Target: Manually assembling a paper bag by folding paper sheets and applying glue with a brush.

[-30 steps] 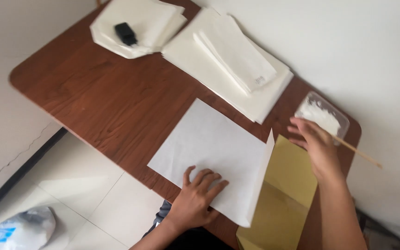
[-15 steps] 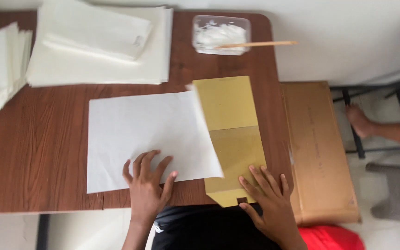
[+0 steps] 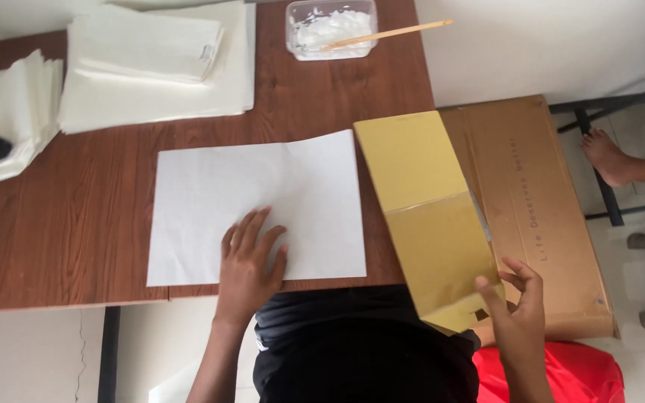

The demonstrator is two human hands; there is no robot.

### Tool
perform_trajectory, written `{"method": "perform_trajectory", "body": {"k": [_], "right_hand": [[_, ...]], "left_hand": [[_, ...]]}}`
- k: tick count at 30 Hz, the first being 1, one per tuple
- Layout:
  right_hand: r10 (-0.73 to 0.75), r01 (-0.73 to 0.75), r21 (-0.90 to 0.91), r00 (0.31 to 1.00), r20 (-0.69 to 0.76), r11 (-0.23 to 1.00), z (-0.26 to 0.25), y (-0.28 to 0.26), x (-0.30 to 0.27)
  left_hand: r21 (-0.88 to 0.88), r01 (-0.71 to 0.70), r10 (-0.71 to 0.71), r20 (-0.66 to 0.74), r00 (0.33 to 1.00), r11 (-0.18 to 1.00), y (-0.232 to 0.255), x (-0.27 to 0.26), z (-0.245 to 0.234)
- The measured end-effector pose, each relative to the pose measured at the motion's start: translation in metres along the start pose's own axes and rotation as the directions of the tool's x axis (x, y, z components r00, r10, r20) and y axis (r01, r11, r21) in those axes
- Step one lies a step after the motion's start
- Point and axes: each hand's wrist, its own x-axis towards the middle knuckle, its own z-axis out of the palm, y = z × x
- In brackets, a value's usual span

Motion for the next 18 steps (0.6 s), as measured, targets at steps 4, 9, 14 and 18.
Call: {"method": "perform_trajectory", "body": {"k": [4,9,14,18], "right_hand": [[-0.102,0.103,-0.010,0.992,0.077,0.995,0.000,0.016,0.037],[-0.061,-0.134,0.414,0.903,0.426,0.900,0.005,0.114,0.127],[-0.082,-0.038,0.538,0.977,0.198,0.842,-0.013,0.075,0.077],[-0.278,0.270,0.512,0.959,-0.064,0.816,-0.043,0.061,0.047]], "left_hand": [[0.112,0.007,-0.003,-0.034,0.999,0.994,0.017,-0.002,0.009],[0.149,-0.024,0.026,-0.013,1.000,0.988,0.033,-0.004,0.017],[0.138,-0.037,0.040,-0.017,0.999,0.990,0.057,0.000,0.033],[0.121,-0.030,0.030,0.001,1.000,0.992,0.076,0.007,0.049]]}}
